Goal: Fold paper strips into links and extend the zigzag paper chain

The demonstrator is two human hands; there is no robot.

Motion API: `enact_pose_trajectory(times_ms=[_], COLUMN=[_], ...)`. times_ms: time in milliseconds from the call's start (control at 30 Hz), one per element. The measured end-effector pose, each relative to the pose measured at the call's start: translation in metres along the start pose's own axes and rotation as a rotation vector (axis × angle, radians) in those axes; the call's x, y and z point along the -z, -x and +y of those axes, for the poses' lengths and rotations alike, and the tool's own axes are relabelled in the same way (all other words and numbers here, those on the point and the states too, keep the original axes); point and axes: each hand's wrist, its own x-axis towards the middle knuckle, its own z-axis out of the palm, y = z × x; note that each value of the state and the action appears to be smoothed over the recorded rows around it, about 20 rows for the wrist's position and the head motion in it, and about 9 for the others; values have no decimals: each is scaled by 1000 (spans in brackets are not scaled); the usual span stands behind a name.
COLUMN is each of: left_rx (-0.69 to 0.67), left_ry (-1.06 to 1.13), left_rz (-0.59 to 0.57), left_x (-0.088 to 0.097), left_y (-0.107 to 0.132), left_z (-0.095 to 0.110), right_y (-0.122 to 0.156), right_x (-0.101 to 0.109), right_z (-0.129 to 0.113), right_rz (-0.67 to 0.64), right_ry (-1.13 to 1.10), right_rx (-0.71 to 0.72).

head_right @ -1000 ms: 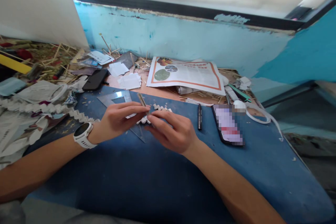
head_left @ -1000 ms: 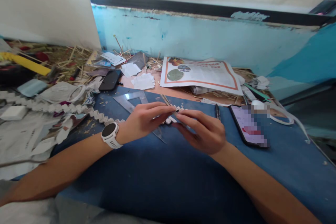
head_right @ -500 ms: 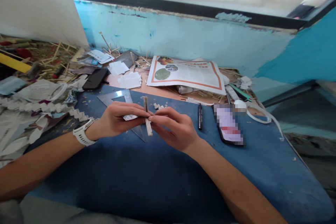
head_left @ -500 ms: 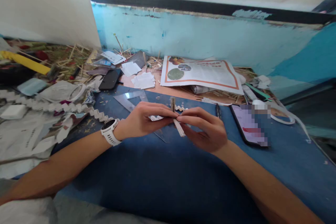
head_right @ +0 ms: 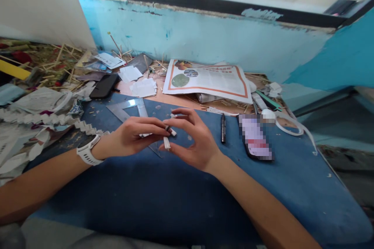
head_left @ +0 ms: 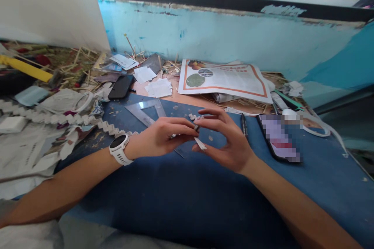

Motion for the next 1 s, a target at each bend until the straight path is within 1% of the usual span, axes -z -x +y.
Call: enact_pose_trajectory(times_ms=[133, 267, 367, 500, 600, 700, 800, 1000], left_rx=[23, 45, 18, -10, -50, -102, -117, -132], left_ry=[10, 64, 98, 80, 47, -11, -58, -69], left_rz=[-23, 6, 31, -12, -28, -34, -47, -16], left_x=[0, 1, 3, 5, 5, 3, 2, 0], left_y=[-1, -1, -2, -2, -1, 1, 2, 3], left_z=[2, 0, -1, -1, 0, 0, -1, -4], right_y=[0, -4, -6, -7, -7, -7, -8, -12], right_x=[3, 9, 13, 12, 5, 0, 0, 3], right_z=[2, 2, 1, -4, -6, -8, -10, -15], right_rz=[-65, -40, -45, -38, 17, 82, 107, 124], right_ry=[-8, -7, -108, -334, -448, -473, -474, -475], right_rx=[-4, -32, -67, -245, -361, -478, -573, -634])
